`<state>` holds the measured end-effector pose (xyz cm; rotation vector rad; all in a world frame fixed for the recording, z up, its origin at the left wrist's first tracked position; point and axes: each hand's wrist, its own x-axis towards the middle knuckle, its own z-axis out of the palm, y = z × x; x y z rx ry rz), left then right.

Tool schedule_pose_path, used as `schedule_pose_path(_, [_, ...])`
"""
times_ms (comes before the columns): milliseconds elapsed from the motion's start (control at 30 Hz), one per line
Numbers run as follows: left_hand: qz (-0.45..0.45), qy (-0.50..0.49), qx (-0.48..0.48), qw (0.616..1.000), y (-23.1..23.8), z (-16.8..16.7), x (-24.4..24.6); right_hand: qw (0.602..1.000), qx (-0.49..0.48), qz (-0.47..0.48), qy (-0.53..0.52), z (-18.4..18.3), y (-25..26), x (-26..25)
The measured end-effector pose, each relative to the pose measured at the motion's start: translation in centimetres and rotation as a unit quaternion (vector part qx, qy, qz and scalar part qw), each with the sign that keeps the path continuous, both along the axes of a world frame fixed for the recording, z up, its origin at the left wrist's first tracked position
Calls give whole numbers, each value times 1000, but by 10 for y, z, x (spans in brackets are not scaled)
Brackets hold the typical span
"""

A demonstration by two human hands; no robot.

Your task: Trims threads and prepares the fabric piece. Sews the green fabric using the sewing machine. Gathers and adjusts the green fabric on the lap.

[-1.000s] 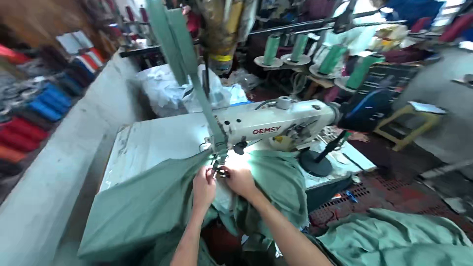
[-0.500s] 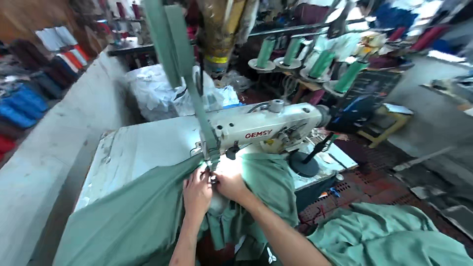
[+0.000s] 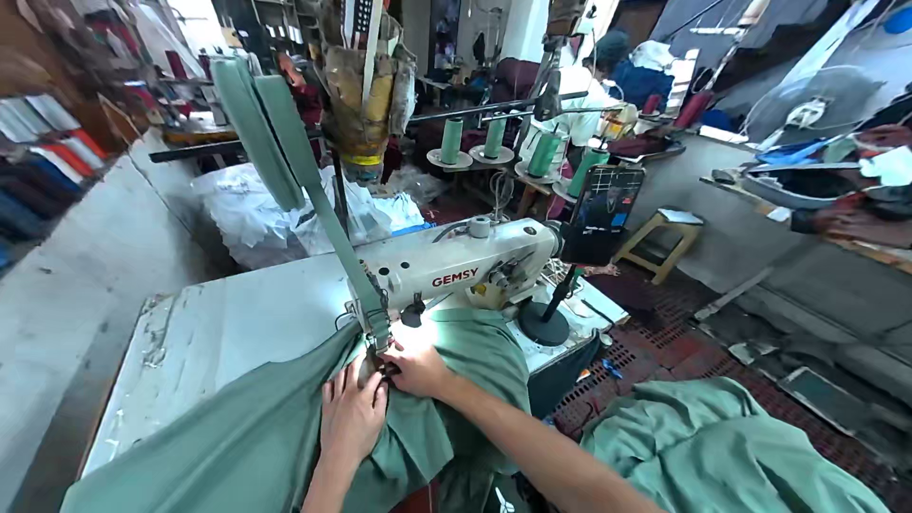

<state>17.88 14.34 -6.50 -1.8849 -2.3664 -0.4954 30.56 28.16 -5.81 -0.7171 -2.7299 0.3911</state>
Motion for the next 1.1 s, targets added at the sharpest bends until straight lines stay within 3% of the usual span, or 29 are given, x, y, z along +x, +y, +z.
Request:
schedule_pose_path(133, [-2, 4, -10, 1000, 2, 3, 0, 999, -38, -18, -33, 23, 3, 2])
schedule_pose_path(200, [1, -5, -18, 1000, 5, 6, 1, 993, -93, -61, -31, 36, -27, 13])
schedule_pose_path(300, [19, -13, -45, 999, 7, 8, 3, 987, -125, -101, -5, 28, -75, 39])
schedule_pose_path(400, [31, 8, -1, 999, 10, -2, 4, 975, -91, -197, -56, 13, -61, 53])
schedule_pose_path(467, [29, 8, 5, 1000, 10, -5, 5, 961, -114, -231, -103, 25, -40, 50])
schedule_pose_path(600, [15, -2, -2, 1000, 7, 1, 4, 965, -149, -152, -151, 54, -57, 21])
schedule_pose_path(667, [9, -19, -45, 999, 4, 10, 5, 968, -166, -132, -133, 46, -74, 6])
schedule_pose_path(767, [9, -12, -76, 997, 6, 10, 0, 974, -108, -169, -109, 26, -77, -6])
schedule_pose_path(1100, [-24, -22, 51, 998, 13, 0, -13, 999, -3, -51, -14, 1, -33, 2])
